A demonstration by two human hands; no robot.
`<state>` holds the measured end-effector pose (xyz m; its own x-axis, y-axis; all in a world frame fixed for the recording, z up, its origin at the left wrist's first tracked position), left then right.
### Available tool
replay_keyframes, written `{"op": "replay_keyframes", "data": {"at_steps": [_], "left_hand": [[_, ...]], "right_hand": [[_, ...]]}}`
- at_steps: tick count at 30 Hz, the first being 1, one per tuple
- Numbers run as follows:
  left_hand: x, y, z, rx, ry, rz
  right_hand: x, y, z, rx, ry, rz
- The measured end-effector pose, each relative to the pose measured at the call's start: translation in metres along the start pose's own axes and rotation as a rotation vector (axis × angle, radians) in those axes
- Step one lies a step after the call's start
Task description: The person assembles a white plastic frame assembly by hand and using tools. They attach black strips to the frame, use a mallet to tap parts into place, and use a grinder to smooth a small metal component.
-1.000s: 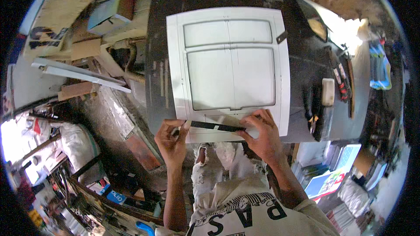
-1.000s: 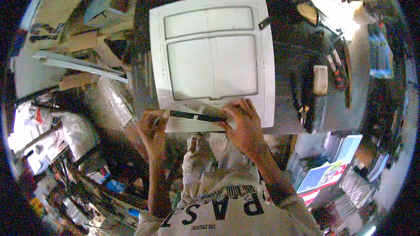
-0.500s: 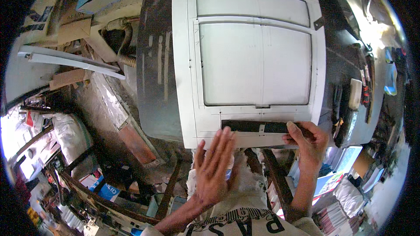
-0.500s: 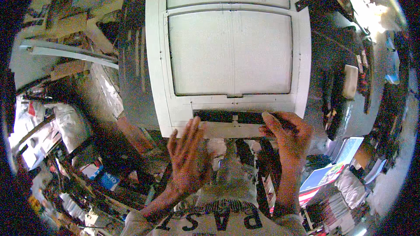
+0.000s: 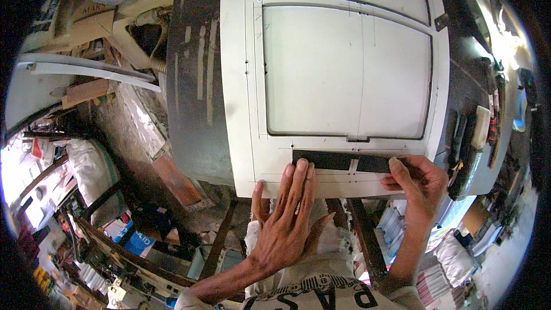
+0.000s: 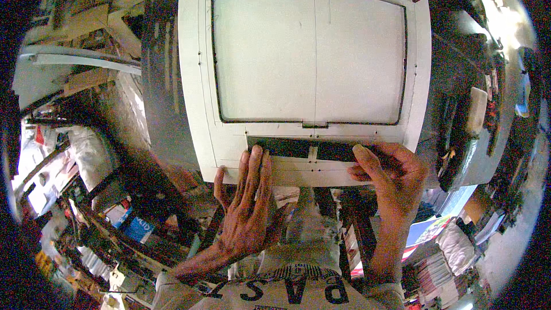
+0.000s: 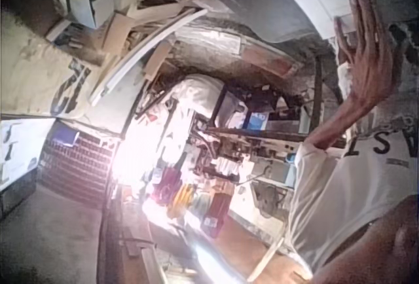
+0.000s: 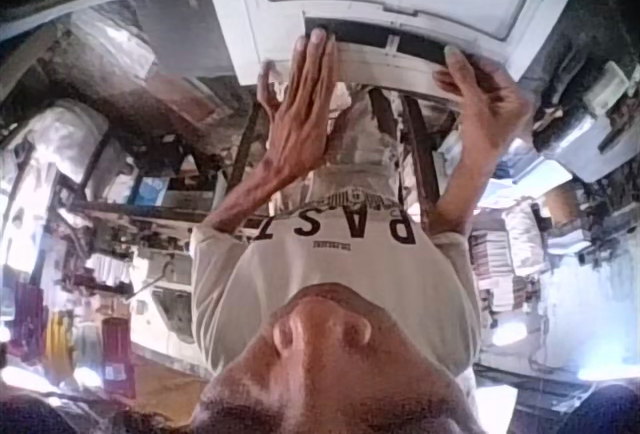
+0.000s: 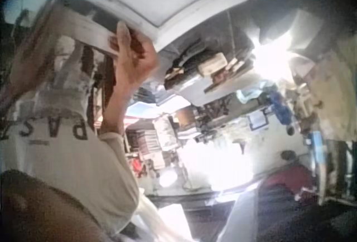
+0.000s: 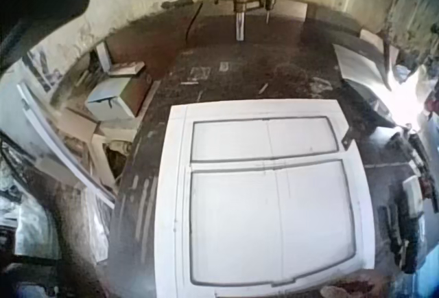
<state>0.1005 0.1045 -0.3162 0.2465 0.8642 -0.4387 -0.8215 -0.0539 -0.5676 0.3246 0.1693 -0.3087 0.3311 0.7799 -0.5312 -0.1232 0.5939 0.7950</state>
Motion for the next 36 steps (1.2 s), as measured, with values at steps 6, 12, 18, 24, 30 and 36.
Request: {"op": "replay_keyframes", "data": {"at_steps": [6,12,18,24,30,36], "left_hand": [[-0.001,0.009,-0.007,0.071,0.027,-0.040],[-0.001,0.004,-0.011,0.255,-0.019,-0.062],[0.004,-0.015,-0.002,0.488,0.045,0.092],[0.003,-0.016,-0.002,0.420,0.071,0.074],[0.003,-0.010,-0.001,0.408,0.061,0.066],[0.004,-0.017,0.011,0.437,-0.040,0.040]], "right_hand": [[0.000,0.001,-0.002,-0.043,0.005,0.040],[-0.005,-0.003,-0.003,-0.067,-0.030,0.128],[-0.009,-0.004,0.017,-0.309,-0.211,0.355],[-0.003,-0.002,0.022,-0.329,-0.147,0.388],[0.001,-0.002,0.019,-0.273,-0.113,0.367],[-0.001,0.002,0.015,-0.274,-0.101,0.373]]}}
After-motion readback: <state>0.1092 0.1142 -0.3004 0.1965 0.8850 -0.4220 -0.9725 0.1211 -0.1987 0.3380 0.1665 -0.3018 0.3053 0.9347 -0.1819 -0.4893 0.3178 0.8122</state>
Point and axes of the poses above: each hand's wrist, its own x-axis towards the middle knuckle, its own z-axis out of the back of the hand, y = z × x, the point moved 2 cm from there along x, towards the middle knuckle, and after that the axes turned 4 degrees about z, right-handed, at the moved point
